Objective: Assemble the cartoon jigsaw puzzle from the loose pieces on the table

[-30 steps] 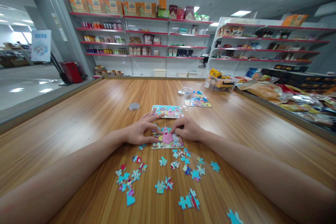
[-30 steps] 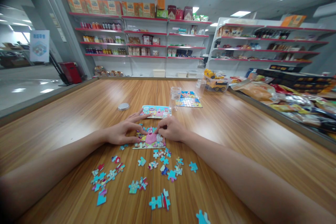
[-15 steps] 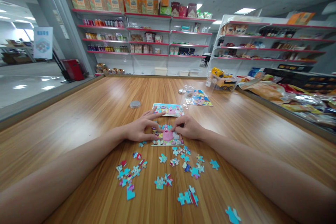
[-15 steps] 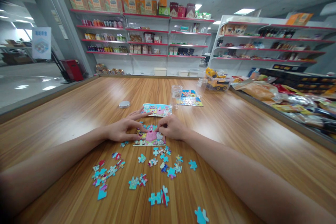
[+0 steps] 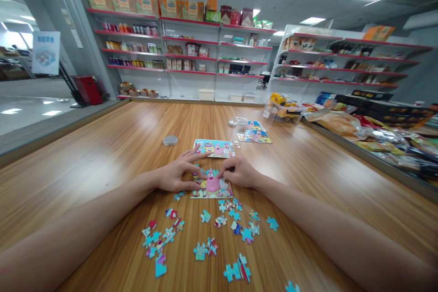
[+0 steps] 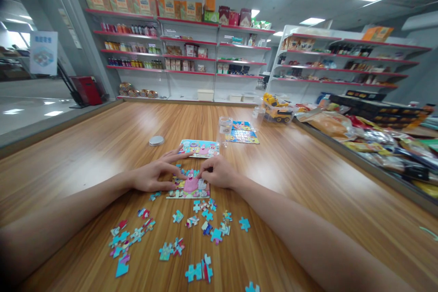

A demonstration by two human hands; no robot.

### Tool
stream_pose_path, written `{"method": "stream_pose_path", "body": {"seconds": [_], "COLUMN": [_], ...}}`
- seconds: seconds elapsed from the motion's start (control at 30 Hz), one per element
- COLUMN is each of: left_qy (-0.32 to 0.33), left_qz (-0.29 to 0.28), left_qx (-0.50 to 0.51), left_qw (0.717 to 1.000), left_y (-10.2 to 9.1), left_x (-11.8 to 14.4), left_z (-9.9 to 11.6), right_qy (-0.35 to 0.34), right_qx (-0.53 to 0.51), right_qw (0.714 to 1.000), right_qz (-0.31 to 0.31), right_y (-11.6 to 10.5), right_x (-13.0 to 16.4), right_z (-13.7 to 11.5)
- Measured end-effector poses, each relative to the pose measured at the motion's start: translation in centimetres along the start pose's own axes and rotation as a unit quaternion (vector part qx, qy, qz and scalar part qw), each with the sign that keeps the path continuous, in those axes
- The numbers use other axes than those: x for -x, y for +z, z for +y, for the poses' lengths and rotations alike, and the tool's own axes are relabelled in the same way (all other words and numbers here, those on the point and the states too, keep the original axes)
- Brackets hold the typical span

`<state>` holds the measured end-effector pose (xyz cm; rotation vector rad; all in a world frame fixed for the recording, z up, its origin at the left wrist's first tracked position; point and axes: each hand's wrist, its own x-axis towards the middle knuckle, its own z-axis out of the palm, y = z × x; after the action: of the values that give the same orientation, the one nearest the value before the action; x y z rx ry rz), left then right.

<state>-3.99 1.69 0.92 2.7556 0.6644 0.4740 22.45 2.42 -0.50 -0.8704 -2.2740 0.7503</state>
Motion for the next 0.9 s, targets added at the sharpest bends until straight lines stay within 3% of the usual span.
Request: {"method": "stream_pose_path", "body": {"seconds": [0.5,0.57,0.73,0.8,0.9], "left_qy": [0.015,0.032,0.031,0.024,0.026], "left_qz": [0.011,0.044,0.243,0.247,0.203], "left_qx": [-0.006,-0.001,0.006,0.005,0.011], "left_qw": [1.0,0.999,0.97,0.969,0.979], "left_y": [0.1,0.2,0.4,0.5,0.6], "left_x": [0.1,0.1,0.3,0.3,0.3], "left_z": [0.3,0.3,0.3,0.4,0.7], "right_qy": [0.031,0.036,0.022,0.01,0.01], "right_qx": [-0.11,-0.118,-0.12,-0.097,-0.074], "right_qw": [0.993,0.992,0.992,0.995,0.996], "right_qz": [0.009,-0.013,-0.01,-0.015,-0.04], "right_y": [-0.7,-0.8,-1.0,-1.1,-1.1], "right_x": [0.2,0.3,0.3,0.3,0.5], "right_z": [-0.3,-0.4,-0.9,-0.8,-0.6]}}
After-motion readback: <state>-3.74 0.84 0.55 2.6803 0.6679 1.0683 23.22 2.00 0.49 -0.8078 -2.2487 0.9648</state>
